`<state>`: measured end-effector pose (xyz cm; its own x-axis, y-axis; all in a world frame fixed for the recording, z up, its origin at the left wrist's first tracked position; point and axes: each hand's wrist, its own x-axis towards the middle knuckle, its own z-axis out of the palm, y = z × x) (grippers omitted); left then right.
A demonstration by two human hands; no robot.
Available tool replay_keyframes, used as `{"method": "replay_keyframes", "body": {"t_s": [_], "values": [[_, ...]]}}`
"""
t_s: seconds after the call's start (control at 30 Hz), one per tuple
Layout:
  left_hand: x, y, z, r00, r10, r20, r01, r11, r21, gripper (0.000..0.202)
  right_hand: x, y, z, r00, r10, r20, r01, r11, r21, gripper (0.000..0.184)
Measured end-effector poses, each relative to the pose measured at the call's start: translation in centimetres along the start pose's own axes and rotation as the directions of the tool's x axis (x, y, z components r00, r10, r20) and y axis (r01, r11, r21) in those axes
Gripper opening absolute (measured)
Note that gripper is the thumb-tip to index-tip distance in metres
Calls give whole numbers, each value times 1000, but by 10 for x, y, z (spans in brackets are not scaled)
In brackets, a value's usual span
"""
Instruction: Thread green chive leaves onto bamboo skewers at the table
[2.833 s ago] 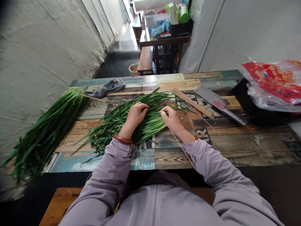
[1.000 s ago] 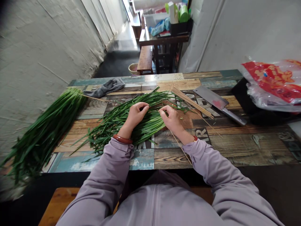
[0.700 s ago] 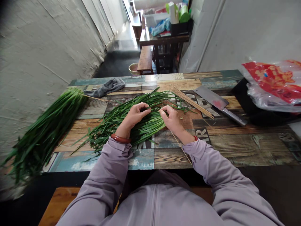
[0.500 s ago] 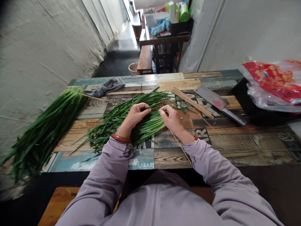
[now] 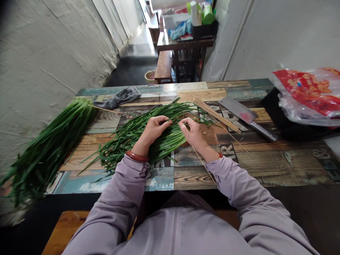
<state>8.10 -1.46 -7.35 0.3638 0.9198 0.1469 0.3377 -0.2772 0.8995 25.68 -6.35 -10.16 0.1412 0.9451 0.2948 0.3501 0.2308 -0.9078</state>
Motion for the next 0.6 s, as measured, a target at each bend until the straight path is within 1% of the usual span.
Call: {"method": "replay_keyframes", "body": {"t_s": [0.3,0.47,0.6], "values": [[0,-1,4,999,-8,31,11,995,-98,20,0,4,0,1000,-3,2,3,1000,-18,21],[0,-1,5,999,-15,50,19,995,-95,22,0,4,0,1000,-14,1,14,1000,-23,22],[0,-1,5,999,-9,45,12,997,-74,22,0,2,0,1000,-10,1,10,1000,-21,22]]}}
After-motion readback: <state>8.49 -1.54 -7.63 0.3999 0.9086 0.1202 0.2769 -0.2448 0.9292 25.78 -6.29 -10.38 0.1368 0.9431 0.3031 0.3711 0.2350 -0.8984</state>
